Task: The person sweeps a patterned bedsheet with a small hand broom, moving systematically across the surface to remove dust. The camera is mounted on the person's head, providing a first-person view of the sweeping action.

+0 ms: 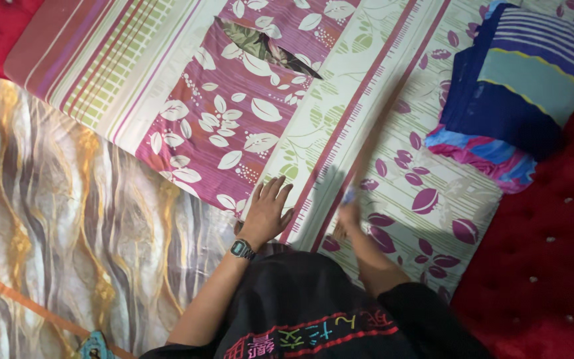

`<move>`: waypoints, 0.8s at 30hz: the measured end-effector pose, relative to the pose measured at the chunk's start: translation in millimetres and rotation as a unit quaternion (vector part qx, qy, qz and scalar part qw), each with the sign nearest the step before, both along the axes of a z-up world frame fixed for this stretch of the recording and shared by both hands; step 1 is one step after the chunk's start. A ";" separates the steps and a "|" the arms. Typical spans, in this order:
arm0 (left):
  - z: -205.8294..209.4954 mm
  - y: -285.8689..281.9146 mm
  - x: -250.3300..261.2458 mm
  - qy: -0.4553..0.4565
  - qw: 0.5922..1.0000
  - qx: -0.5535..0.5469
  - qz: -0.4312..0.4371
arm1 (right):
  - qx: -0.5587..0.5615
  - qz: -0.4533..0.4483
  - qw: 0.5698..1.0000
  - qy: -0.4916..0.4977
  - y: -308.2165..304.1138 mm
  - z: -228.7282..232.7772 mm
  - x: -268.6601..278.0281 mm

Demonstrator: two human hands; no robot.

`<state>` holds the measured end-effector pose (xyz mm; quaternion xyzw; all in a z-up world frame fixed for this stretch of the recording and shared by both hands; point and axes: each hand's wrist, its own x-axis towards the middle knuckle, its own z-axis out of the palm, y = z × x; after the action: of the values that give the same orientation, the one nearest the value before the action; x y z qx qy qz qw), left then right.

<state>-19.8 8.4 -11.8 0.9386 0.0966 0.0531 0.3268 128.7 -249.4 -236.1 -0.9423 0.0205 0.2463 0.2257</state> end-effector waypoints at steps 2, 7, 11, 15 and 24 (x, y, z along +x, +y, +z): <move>-1.7 3.1 -1.3 -0.006 1.000 0.001 -0.003 | 0.011 0.084 0.991 0.101 14.9 -5.3 -34.6; -5.1 6.1 1.4 -0.008 1.000 0.005 -0.026 | 0.066 0.409 0.901 0.127 35.1 3.5 -82.0; -8.3 5.7 2.0 -0.022 0.999 0.006 -0.032 | 0.047 0.465 0.882 0.068 40.0 10.4 -77.3; -8.8 5.3 -2.7 -0.011 0.999 0.009 -0.030 | 0.032 0.207 0.978 0.000 24.4 15.9 -42.2; -11.9 6.5 -21.0 0.001 1.000 0.003 0.012 | 0.052 -0.138 0.989 -0.028 15.0 8.4 32.4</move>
<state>-40.8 14.9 -23.7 0.9385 0.1076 0.0567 0.3231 161.1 -234.3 -227.7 -0.9239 0.1310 0.1872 0.3070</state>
